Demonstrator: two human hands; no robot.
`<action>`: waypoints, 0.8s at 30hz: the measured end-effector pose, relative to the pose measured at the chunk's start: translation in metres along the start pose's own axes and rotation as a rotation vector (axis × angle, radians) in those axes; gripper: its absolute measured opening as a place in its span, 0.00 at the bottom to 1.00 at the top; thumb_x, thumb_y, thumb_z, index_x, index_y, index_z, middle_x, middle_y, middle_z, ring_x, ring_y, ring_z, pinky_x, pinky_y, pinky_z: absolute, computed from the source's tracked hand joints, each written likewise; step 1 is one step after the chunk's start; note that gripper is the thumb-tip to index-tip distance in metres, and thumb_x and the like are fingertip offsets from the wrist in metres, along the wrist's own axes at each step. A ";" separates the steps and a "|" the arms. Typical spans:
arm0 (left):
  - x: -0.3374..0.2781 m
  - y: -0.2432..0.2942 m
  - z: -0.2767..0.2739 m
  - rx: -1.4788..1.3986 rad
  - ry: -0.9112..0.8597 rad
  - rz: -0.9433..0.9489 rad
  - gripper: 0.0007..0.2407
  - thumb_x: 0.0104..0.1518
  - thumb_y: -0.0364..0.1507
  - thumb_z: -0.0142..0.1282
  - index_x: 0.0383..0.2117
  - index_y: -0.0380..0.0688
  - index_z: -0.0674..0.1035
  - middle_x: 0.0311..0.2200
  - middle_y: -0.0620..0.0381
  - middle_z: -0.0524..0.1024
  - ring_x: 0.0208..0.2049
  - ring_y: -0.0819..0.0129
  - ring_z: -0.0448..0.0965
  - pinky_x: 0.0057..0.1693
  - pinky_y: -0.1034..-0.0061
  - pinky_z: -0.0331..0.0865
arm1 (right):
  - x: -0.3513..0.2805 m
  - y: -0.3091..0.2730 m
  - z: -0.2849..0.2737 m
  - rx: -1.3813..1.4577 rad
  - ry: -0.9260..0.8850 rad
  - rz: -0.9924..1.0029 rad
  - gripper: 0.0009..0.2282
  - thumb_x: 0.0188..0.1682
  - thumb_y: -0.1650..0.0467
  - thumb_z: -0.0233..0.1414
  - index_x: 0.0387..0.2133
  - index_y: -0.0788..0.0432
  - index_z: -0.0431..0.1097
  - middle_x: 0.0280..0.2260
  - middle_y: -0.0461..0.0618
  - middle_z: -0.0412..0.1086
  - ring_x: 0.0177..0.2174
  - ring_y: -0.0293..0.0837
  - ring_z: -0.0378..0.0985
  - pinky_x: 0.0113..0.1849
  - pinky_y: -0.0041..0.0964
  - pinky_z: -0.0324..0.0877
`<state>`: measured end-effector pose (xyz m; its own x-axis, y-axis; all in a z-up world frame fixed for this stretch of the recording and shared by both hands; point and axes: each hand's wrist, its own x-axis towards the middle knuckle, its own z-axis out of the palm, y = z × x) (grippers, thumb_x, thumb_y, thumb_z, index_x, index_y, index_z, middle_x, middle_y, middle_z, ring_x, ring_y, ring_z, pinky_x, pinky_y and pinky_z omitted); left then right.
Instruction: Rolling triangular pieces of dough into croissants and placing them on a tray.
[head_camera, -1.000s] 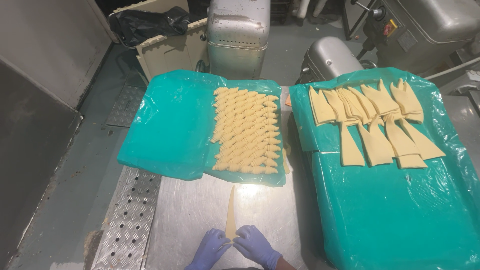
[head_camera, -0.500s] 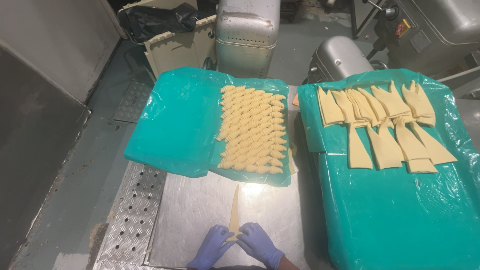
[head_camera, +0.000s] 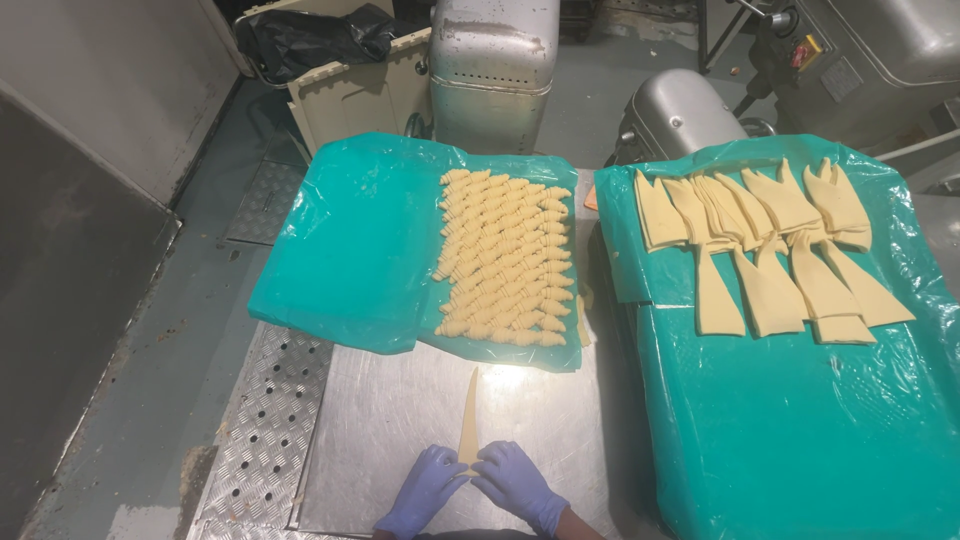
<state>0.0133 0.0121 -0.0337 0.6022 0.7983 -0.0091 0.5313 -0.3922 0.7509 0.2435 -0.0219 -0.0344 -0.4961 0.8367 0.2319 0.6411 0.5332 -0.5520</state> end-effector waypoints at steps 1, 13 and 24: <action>0.001 0.001 -0.001 0.015 0.000 -0.009 0.08 0.58 0.33 0.61 0.39 0.45 0.82 0.40 0.57 0.73 0.44 0.61 0.70 0.53 0.69 0.66 | 0.000 0.000 -0.001 -0.001 0.017 -0.024 0.08 0.50 0.68 0.58 0.37 0.59 0.72 0.42 0.52 0.68 0.47 0.52 0.69 0.49 0.45 0.63; 0.005 0.001 -0.006 -0.008 0.084 0.105 0.08 0.57 0.31 0.61 0.39 0.42 0.81 0.38 0.52 0.74 0.42 0.54 0.71 0.51 0.63 0.66 | 0.006 0.013 0.010 -0.072 -0.019 0.027 0.09 0.48 0.67 0.59 0.38 0.58 0.74 0.43 0.53 0.70 0.47 0.54 0.71 0.48 0.47 0.65; 0.008 -0.009 -0.004 -0.022 0.144 0.160 0.08 0.57 0.31 0.61 0.39 0.42 0.81 0.38 0.52 0.74 0.43 0.55 0.72 0.52 0.64 0.66 | 0.022 -0.011 -0.015 -0.057 0.076 0.017 0.08 0.47 0.68 0.59 0.38 0.56 0.74 0.42 0.51 0.71 0.45 0.52 0.72 0.47 0.47 0.65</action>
<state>0.0111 0.0234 -0.0377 0.5855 0.7844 0.2049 0.4218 -0.5106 0.7492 0.2339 -0.0071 -0.0114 -0.4407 0.8514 0.2844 0.6822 0.5236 -0.5103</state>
